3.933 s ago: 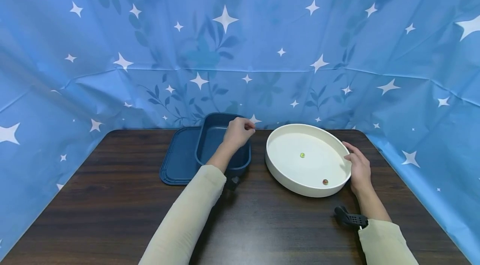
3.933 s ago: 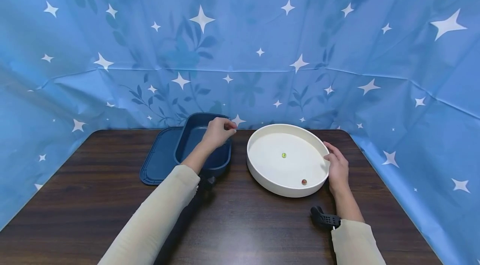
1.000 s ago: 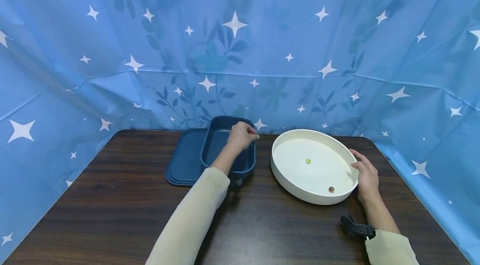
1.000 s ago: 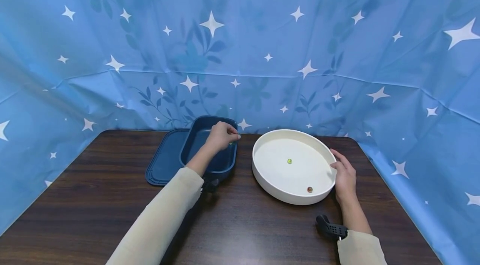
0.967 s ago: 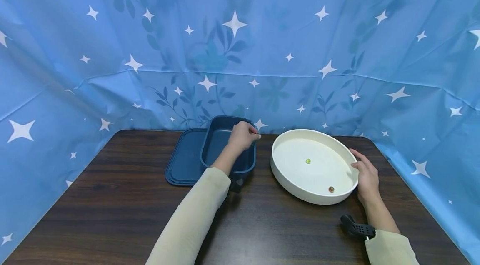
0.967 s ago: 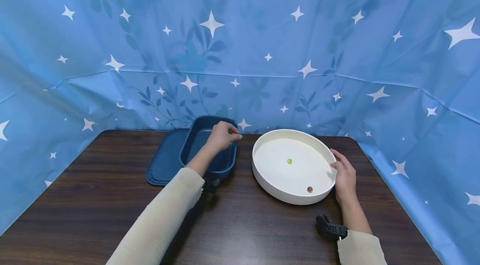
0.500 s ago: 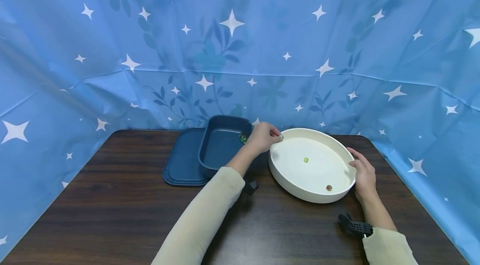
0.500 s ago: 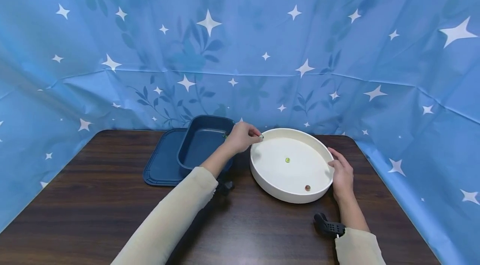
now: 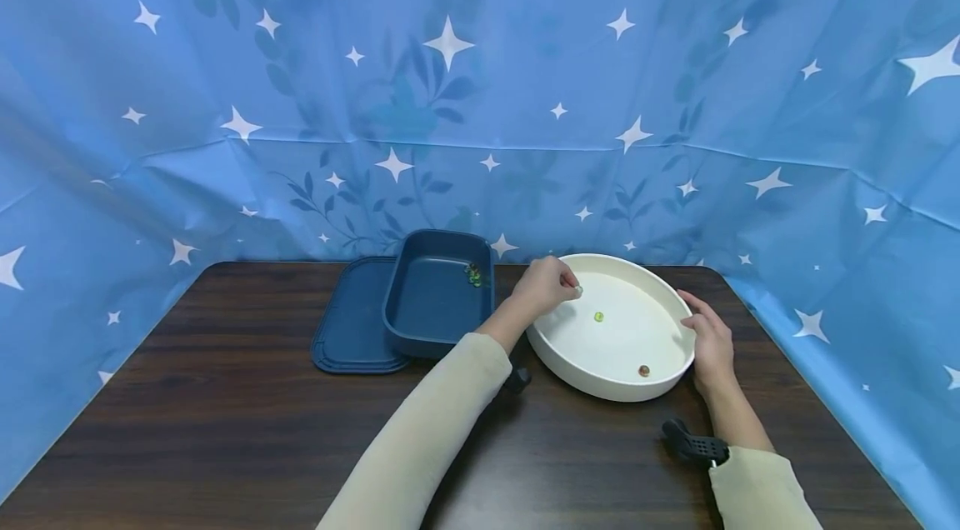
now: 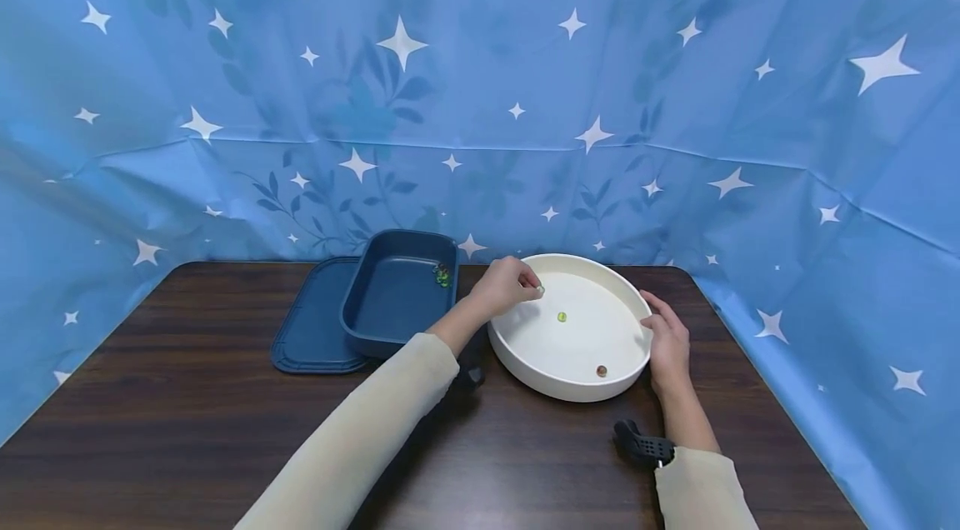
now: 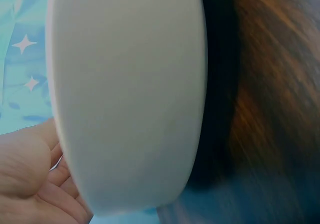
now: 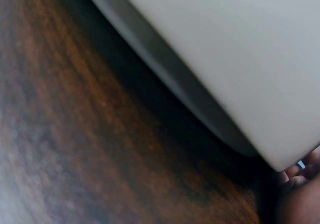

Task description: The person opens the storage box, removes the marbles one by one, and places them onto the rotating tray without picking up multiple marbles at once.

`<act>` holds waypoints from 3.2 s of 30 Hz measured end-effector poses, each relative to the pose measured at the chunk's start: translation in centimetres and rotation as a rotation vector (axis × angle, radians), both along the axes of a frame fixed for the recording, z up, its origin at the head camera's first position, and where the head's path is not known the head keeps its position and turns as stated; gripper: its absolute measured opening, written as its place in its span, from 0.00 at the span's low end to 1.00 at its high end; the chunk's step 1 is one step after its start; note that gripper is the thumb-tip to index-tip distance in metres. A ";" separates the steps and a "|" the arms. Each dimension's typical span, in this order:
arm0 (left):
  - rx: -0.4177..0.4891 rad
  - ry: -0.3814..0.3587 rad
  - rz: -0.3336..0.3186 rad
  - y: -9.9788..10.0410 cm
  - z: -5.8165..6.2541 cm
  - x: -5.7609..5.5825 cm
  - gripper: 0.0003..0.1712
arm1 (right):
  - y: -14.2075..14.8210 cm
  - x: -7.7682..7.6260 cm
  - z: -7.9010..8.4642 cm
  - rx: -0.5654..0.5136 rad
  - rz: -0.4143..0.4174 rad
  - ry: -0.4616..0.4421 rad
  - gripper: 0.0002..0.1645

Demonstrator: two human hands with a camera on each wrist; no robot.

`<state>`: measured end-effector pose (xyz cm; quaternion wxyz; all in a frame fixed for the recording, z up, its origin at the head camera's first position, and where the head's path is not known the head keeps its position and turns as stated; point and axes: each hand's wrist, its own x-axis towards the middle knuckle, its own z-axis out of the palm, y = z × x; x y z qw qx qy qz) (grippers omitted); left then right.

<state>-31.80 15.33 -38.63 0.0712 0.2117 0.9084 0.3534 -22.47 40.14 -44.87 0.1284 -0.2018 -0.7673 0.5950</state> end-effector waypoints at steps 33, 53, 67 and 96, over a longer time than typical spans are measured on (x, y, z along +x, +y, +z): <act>-0.411 0.136 -0.058 1.8 -2.5 0.4 0.05 | -0.3 0.3 -0.1 -0.009 -0.020 -0.015 0.35; -0.098 0.166 -0.048 -1.3 1.2 1.1 0.12 | 0.2 0.0 0.2 -0.012 -0.014 -0.010 0.35; -0.086 0.203 0.119 -8.0 2.2 -0.8 0.10 | 0.4 0.0 0.2 0.008 -0.013 -0.024 0.35; -0.227 -0.092 0.192 -13.0 -1.7 -2.1 0.08 | -0.1 -0.2 0.0 0.002 -0.020 -0.008 0.34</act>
